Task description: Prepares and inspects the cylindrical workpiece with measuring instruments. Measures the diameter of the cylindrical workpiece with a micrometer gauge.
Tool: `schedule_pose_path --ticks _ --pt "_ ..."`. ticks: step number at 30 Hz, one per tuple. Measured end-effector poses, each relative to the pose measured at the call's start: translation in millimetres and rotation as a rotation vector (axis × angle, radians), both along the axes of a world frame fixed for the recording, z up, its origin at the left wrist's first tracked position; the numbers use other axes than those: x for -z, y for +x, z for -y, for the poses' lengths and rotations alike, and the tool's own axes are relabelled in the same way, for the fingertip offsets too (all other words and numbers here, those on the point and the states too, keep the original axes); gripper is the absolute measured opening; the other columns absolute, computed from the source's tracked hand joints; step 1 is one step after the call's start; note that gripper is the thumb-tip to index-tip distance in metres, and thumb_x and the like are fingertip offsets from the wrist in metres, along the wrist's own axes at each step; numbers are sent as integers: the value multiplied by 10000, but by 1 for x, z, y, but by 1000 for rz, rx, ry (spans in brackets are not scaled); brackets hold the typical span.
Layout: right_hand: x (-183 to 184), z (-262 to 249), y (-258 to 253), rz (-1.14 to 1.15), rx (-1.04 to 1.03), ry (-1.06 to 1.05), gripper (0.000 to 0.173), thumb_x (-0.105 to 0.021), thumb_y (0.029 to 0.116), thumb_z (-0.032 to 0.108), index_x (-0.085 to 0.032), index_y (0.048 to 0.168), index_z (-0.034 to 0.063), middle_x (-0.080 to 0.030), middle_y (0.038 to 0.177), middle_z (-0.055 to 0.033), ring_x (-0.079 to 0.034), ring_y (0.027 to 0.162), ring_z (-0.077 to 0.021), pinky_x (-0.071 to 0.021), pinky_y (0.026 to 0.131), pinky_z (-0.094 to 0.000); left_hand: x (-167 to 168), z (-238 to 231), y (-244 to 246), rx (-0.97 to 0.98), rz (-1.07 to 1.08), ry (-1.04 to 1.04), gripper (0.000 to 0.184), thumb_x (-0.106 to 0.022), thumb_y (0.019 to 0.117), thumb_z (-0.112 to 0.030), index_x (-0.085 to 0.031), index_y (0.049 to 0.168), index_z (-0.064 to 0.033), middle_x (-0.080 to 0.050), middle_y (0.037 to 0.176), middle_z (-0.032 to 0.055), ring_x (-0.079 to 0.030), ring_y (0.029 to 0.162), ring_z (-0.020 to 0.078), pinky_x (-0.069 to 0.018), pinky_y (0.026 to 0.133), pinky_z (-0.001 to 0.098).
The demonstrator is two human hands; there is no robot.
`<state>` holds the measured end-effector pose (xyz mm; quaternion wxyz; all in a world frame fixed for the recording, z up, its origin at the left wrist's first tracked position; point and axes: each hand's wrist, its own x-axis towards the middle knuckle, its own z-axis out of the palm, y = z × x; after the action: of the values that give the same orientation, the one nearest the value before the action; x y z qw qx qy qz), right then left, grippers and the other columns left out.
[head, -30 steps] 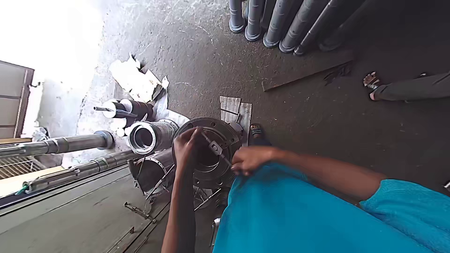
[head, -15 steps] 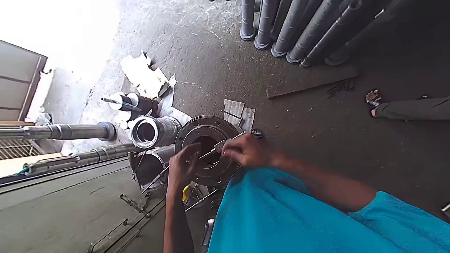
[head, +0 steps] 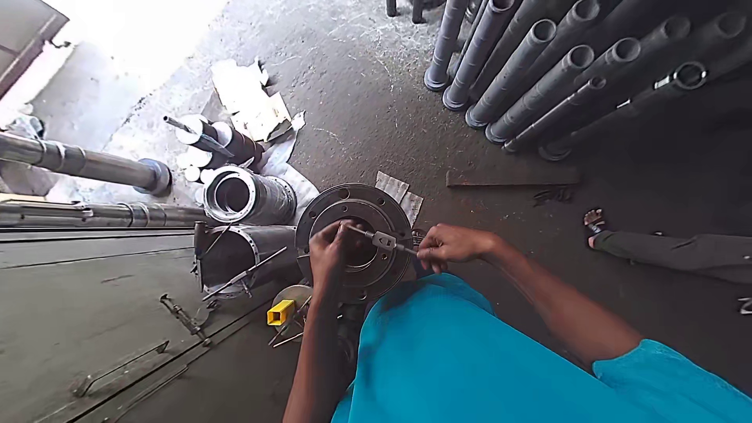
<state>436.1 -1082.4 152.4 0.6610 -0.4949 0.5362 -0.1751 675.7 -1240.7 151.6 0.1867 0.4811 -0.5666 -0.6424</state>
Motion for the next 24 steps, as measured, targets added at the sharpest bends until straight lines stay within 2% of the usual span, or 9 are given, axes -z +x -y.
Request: schedule_pose_path --ticks 2,4,7,9,11,14,18,22,24 --pt "5 -2 37 153 15 57 389 -421 1110 199 -695 988 -49 -708 792 -58 -652 628 -90 -580 642 -295 -4 16 -19 251 115 -141 286 -549 1075 -291 -722 1201 -102 -777 988 70 -735 780 168 -609 710 368" --pt "7 2 81 199 145 115 393 -429 1110 232 -695 1023 -43 -721 821 -65 -669 664 -102 -586 678 -310 -22 15 -46 445 215 -267 280 -516 1085 -304 -731 1156 -140 -759 863 56 -684 662 189 -557 611 398" --pt "4 8 111 170 265 145 383 -432 1117 271 -686 1005 7 -715 792 -5 -662 650 -51 -573 661 -259 -34 12 -72 555 300 -436 257 -504 1065 -216 -745 1072 -126 -735 843 87 -686 725 266 -523 667 524" --pt "1 4 89 86 162 146 399 -446 1097 291 -705 969 15 -703 786 -24 -654 670 -97 -566 702 -347 -26 17 -58 444 276 -335 293 -494 1094 -289 -734 1129 -126 -737 867 62 -678 711 194 -550 664 441" --pt "0 -8 51 34 175 119 371 -494 1063 274 -673 864 16 -610 698 -20 -577 600 -105 -521 609 -343 -6 20 -24 284 162 -176 311 -502 1091 -332 -712 1147 -109 -750 902 58 -690 697 151 -586 647 367" --pt "4 -13 -6 23 307 29 349 -520 1071 242 -647 819 36 -520 598 6 -502 503 -71 -459 504 -261 1 1 19 32 -34 95 239 -488 1083 -127 -655 1116 41 -757 895 142 -750 740 215 -644 696 371" --pt "-6 6 -25 71 212 52 372 -472 1081 159 -613 768 16 -553 596 -28 -535 498 -104 -477 518 -273 -2 -12 26 -118 -83 189 199 -498 1069 -59 -653 1068 66 -760 885 186 -764 750 258 -651 702 379" --pt "-5 -1 24 184 -30 190 374 -410 1109 231 -657 967 -10 -601 717 -19 -565 571 -85 -516 559 -280 2 29 -10 269 20 -80 275 -562 1069 -264 -716 1136 -46 -757 968 93 -737 771 182 -634 733 378" --pt "0 7 77 264 78 228 386 -390 1114 272 -626 963 7 -599 718 -16 -588 592 -103 -531 571 -299 -12 39 -63 512 212 -269 241 -609 1034 -263 -771 1086 -93 -775 961 57 -733 832 175 -602 802 439"
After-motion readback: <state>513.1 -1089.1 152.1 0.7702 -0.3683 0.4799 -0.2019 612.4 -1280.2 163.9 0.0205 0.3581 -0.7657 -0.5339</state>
